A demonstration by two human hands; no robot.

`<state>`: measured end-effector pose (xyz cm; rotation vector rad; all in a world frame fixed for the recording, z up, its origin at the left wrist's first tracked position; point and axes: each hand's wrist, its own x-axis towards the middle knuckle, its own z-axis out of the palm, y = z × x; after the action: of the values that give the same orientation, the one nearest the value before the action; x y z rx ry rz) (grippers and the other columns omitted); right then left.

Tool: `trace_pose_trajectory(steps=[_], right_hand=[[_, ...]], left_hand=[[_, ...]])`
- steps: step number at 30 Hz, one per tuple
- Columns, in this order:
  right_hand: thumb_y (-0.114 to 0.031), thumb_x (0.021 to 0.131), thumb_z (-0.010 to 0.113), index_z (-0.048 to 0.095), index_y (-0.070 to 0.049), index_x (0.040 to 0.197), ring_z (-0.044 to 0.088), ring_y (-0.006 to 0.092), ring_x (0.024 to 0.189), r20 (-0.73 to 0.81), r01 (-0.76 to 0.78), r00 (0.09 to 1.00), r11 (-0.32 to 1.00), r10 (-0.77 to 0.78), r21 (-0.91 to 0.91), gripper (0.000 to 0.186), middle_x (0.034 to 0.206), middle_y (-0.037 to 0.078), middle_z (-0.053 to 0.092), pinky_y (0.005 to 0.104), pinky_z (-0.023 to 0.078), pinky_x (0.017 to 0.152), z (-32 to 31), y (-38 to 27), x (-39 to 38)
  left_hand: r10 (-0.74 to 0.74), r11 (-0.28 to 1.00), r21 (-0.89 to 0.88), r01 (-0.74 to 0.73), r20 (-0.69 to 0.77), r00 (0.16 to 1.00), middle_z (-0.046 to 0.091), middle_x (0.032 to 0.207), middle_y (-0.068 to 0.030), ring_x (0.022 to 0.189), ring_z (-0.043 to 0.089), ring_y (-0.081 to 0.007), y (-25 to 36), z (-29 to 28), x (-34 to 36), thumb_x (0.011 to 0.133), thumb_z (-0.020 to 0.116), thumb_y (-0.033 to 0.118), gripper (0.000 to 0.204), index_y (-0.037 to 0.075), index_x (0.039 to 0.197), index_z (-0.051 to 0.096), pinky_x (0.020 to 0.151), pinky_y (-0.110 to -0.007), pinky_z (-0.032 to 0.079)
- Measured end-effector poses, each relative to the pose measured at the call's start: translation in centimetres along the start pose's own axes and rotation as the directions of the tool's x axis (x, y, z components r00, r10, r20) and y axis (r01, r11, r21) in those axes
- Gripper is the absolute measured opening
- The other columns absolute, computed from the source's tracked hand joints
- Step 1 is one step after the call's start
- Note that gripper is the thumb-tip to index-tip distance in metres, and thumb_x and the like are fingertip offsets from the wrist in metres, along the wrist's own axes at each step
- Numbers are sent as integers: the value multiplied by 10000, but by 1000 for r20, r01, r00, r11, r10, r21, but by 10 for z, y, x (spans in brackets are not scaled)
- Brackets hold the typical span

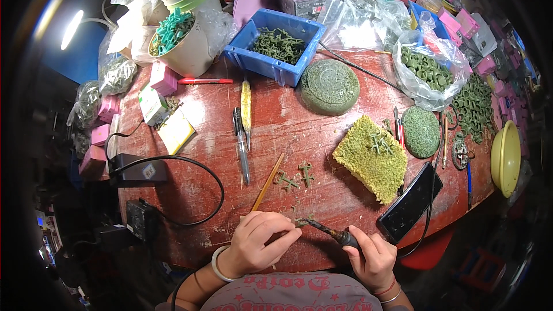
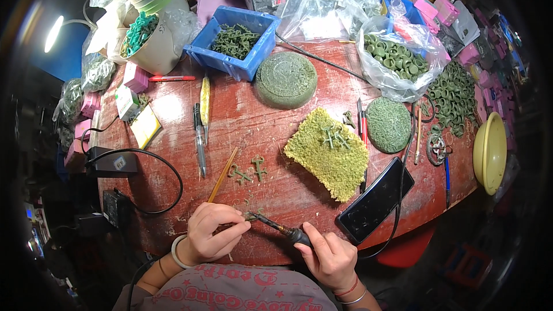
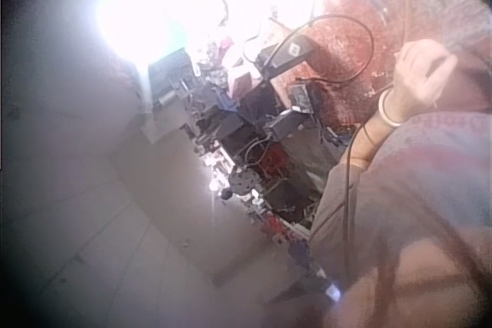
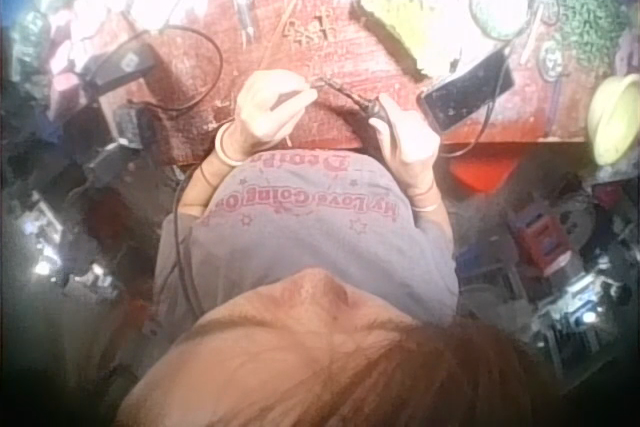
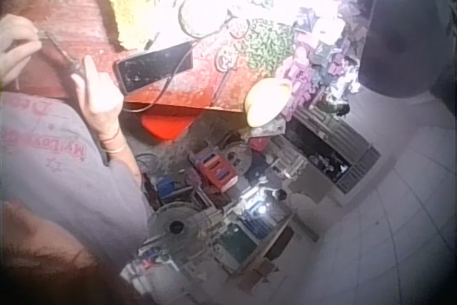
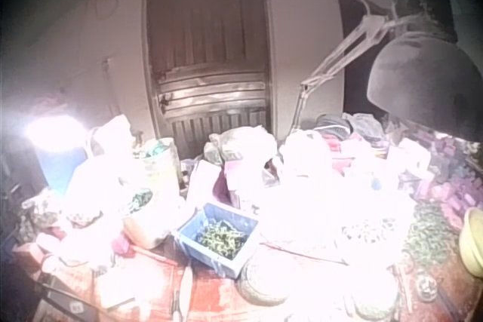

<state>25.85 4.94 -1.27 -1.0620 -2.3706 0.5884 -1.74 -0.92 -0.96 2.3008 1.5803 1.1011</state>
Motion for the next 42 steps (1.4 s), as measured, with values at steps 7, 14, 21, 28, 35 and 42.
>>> trace_pose_trajectory(steps=[7, 14, 21, 28, 35, 42], right_hand=[[-177, 903, 808, 723, 24, 1216, 594, 242, 576, -77, -32, 996, 991, 43, 130, 382, 788, 104, 652, 341, 485, 533, 2, 2, -2], [-190, 934, 784, 713, 48, 1204, 598, 245, 603, -171, -22, 984, 993, 42, 114, 367, 818, 114, 678, 333, 489, 554, 6, 3, -5], [-228, 958, 762, 708, 51, 1196, 597, 241, 606, -216, 5, 976, 998, 9, 65, 371, 852, 112, 698, 335, 490, 551, 9, 4, -12], [-204, 954, 763, 703, 57, 1196, 596, 239, 611, -224, 0, 974, 998, 14, 63, 361, 886, 115, 711, 334, 493, 553, 10, 4, -11], [-208, 1007, 688, 691, 67, 1172, 631, 272, 656, -186, -40, 981, 996, 56, 85, 320, 964, 173, 734, 348, 508, 592, 7, 0, -10], [-232, 936, 784, 715, 29, 1195, 624, 237, 600, -161, 17, 987, 999, -9, 50, 374, 868, 106, 709, 333, 506, 552, 10, 0, -10]], left_hand=[[6, 1000, -23, -7, -13, 1000, 694, 986, -41, 880, 706, -237, 0, -1, 2, 717, 798, -18, 312, 86, 1011, 780, 731, -352, 526], [-224, 946, -265, 187, -118, 967, 703, 958, -109, 812, 702, -258, 3, 2, 2, 788, 773, -83, 258, 24, 1014, 709, 707, -343, 567], [-381, 888, -323, 327, -120, 917, 694, 942, -136, 808, 698, -235, 5, 0, 2, 841, 742, -102, 232, 10, 1017, 639, 716, -319, 560], [-436, 860, -360, 363, -146, 888, 711, 927, -127, 800, 705, -240, 5, 1, 2, 810, 769, -97, 244, 13, 1000, 664, 702, -313, 568], [-422, 867, -359, 346, -162, 892, 703, 923, -123, 794, 696, -232, 3, 2, 1, 810, 764, -96, 242, 16, 997, 660, 688, -307, 562], [-434, 866, -349, 358, -167, 885, 694, 909, -115, 782, 686, -230, 2, 3, 0, 808, 768, -89, 237, 17, 992, 662, 676, -308, 554]])
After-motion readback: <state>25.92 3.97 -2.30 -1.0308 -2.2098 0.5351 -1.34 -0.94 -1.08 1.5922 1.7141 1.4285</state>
